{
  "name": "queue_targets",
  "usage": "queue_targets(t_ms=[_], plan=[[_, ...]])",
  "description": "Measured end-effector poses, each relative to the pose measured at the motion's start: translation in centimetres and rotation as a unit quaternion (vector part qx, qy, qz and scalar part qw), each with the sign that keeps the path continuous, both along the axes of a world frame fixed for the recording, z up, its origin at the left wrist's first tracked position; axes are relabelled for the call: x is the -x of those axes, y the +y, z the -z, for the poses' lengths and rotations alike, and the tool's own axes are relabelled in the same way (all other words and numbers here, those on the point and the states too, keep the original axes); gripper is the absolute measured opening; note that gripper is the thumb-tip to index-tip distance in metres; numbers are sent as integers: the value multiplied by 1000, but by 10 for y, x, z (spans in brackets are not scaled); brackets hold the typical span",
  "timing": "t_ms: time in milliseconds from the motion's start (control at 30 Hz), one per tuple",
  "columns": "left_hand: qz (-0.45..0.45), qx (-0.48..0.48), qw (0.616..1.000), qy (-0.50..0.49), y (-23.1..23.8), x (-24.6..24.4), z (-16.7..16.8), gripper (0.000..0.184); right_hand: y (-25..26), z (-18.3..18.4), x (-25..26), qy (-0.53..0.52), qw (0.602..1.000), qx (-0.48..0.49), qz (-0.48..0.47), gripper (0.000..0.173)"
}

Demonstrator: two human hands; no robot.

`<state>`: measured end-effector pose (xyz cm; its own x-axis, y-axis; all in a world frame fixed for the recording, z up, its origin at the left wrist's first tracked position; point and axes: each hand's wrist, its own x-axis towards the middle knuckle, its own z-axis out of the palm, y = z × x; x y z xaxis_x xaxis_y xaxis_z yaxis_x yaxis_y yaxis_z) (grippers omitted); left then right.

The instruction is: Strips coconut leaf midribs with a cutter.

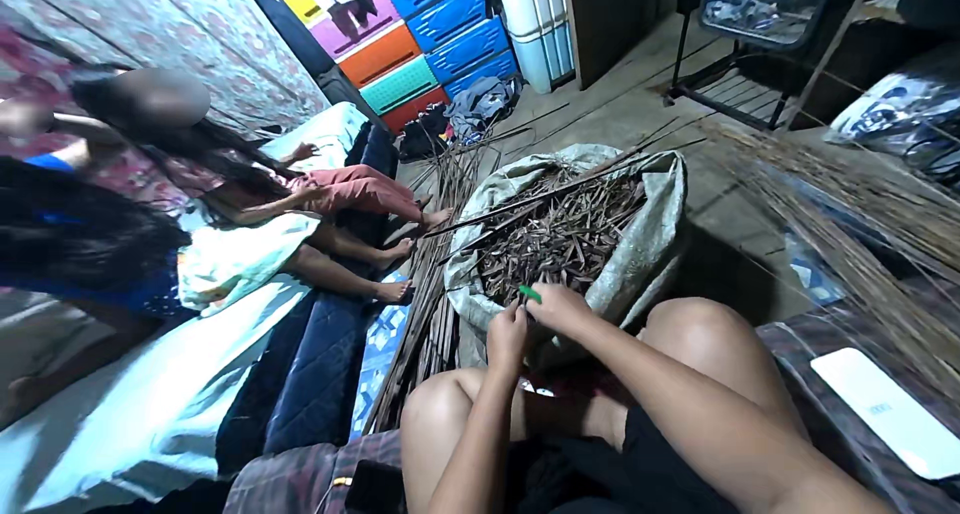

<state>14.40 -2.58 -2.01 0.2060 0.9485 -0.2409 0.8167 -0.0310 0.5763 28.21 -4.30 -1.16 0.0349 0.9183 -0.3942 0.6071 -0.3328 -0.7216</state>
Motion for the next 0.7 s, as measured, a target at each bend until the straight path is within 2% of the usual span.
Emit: queue_targets(t_ms=[100, 167, 267, 400, 467, 533, 700], plan=[[-21, -9, 999, 33, 6, 1, -2, 35, -11, -10, 10, -70, 994, 31, -77, 39], [-12, -14, 999, 45, 6, 0, -3, 36, -9, -9, 9, -112, 990, 24, -80, 39], [10, -1, 999, 50, 0, -6, -5, 40, 1, 2, 2, -141, 989, 42, -36, 41], [10, -4, 998, 57, -10, -7, -1, 41, 12, 16, -23, -128, 984, 79, 94, 40], [12, -7, 998, 61, -11, -3, 0, 41, 14, 16, -34, -115, 982, 88, 118, 41], [9, -1, 998, 59, -8, 0, 0, 41, 15, 9, -31, -82, 989, 74, 94, 42], [-4, 1, 997, 77, -3, -1, 2, 41, 1, 4, -1, -21, 998, 49, -35, 40]])
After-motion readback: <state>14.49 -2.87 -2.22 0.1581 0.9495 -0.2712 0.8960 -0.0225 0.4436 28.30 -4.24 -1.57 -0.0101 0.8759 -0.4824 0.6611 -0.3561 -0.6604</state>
